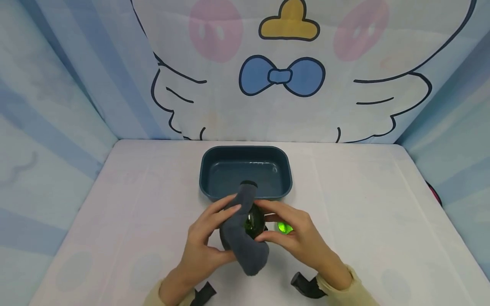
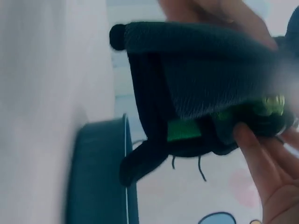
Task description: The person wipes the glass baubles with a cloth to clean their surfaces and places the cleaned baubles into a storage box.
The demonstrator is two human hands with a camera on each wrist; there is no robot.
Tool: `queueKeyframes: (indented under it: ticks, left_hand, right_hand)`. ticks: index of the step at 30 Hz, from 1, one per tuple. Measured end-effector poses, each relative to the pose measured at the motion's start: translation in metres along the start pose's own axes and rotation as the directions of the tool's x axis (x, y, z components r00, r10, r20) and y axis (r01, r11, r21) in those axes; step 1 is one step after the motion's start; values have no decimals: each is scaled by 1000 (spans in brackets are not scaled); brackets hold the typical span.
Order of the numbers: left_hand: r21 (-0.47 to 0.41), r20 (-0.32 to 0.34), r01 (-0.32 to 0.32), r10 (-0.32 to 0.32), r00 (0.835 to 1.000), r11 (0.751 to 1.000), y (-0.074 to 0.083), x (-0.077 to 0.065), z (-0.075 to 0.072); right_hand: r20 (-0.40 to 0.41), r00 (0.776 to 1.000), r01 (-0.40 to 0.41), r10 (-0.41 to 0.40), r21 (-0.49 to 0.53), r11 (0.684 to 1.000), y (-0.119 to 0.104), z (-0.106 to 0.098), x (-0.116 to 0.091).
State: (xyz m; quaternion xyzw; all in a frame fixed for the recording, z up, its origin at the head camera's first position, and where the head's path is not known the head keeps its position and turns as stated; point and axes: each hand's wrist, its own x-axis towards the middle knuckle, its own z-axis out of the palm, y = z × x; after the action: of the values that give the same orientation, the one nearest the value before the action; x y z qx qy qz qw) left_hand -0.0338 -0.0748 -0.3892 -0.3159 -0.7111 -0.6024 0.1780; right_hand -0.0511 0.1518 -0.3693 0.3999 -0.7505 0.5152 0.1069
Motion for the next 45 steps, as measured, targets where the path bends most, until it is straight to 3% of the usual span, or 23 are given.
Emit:
queueKeyframes:
  ticks: [3, 9, 15, 20, 26, 31, 35, 41, 45]
  left_hand:
    - [4, -11, -3, 3, 1000, 1000, 0, 0, 0]
    - [15, -54, -11, 12, 998, 1000, 0, 1, 0]
    - [-1, -57, -7, 7, 998, 1000, -2, 0, 1]
    - [-40, -62, 17, -20, 998, 999, -4, -1, 2]
    - [-70, -62, 21, -25, 998, 997, -5, -2, 3]
    - [-58, -39, 36, -39, 999, 998, -4, -1, 2]
    - [-20, -8, 37, -37, 999, 999, -3, 1, 1]
    - [16, -7, 32, -32, 999, 999, -3, -1, 2]
    - [27, -32, 4, -3, 999, 1000, -5, -1, 3]
  right_hand:
    - [-11, 999, -52, 53, 42, 998, -2, 0, -1]
    - [-15, 999, -49, 50, 48, 998, -5, 0, 3]
    - [5, 998, 67, -67, 4, 998, -6, -5, 4]
    - [59, 980, 192, -190, -25, 981, -2, -6, 5]
    - [48, 976, 214, -211, -53, 975, 2, -2, 4]
    - [36, 993, 112, -110, -74, 991, 0, -1, 2]
    - [25, 999, -19, 19, -6, 1000, -1, 0, 2]
    - [23, 978, -211, 210, 114, 971, -5, 3, 1]
    - [20, 976, -218, 217, 117, 969, -5, 2, 2]
